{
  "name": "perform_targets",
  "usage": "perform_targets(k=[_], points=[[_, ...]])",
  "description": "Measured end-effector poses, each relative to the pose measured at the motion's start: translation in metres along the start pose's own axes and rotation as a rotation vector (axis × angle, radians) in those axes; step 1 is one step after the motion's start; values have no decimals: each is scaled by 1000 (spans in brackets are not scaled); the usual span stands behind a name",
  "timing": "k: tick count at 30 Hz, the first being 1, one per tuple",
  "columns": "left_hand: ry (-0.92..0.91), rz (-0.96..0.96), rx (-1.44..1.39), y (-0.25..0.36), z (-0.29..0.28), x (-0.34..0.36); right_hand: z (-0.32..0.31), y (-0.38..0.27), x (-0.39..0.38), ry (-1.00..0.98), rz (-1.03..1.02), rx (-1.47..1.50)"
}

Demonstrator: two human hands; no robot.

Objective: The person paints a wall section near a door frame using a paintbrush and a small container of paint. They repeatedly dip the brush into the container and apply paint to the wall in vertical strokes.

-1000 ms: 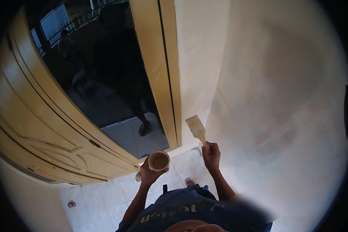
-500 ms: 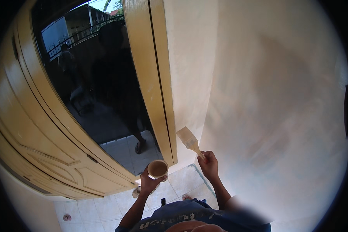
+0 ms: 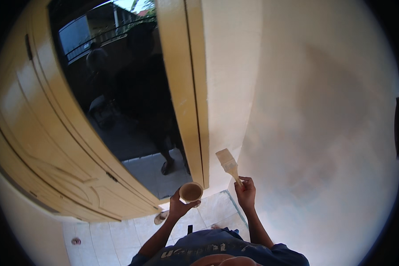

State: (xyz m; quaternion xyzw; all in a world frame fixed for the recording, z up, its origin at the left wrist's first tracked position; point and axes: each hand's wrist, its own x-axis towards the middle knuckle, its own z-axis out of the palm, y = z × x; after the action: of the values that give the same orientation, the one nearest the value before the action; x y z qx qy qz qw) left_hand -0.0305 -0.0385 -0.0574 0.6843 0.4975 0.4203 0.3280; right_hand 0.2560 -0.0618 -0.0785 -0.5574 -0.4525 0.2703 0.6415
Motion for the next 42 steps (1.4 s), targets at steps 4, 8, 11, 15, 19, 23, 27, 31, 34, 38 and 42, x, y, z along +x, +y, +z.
perform_targets(k=[4, 8, 11, 15, 19, 23, 27, 31, 34, 38, 42], points=[[20, 3, 22, -10, 1, -2, 3, -3, 1, -17, 24, 8], [55, -4, 40, -13, -1, -2, 10, -14, 4, -91, 11, 47], [76, -16, 25, -19, 1, -10, 13, -8, 4, -113, -53, 10], [82, -55, 74, -25, -5, -5, 15, -14, 15, -178, -163, -28], [167, -64, 185, -44, -9, -5, -3, -69, 64, -492, -147, -359], [169, 73, 122, 9, -29, 26, -7, -179, 96, -750, -98, -212], [183, 77, 172, 30, -26, 19, 8, -231, 116, -981, -205, -454], [148, 50, 179, 29, -29, 27, 37, -244, 133, -1084, -266, -610], [144, 60, 143, 29, -25, 19, 52, -256, 134, -1136, -271, -696], [111, 67, 115, 29, -26, 14, 75, -246, 145, -1190, -354, -750], [87, 57, 108, 24, -22, 9, 91, -259, 136, -1251, -327, -928]])
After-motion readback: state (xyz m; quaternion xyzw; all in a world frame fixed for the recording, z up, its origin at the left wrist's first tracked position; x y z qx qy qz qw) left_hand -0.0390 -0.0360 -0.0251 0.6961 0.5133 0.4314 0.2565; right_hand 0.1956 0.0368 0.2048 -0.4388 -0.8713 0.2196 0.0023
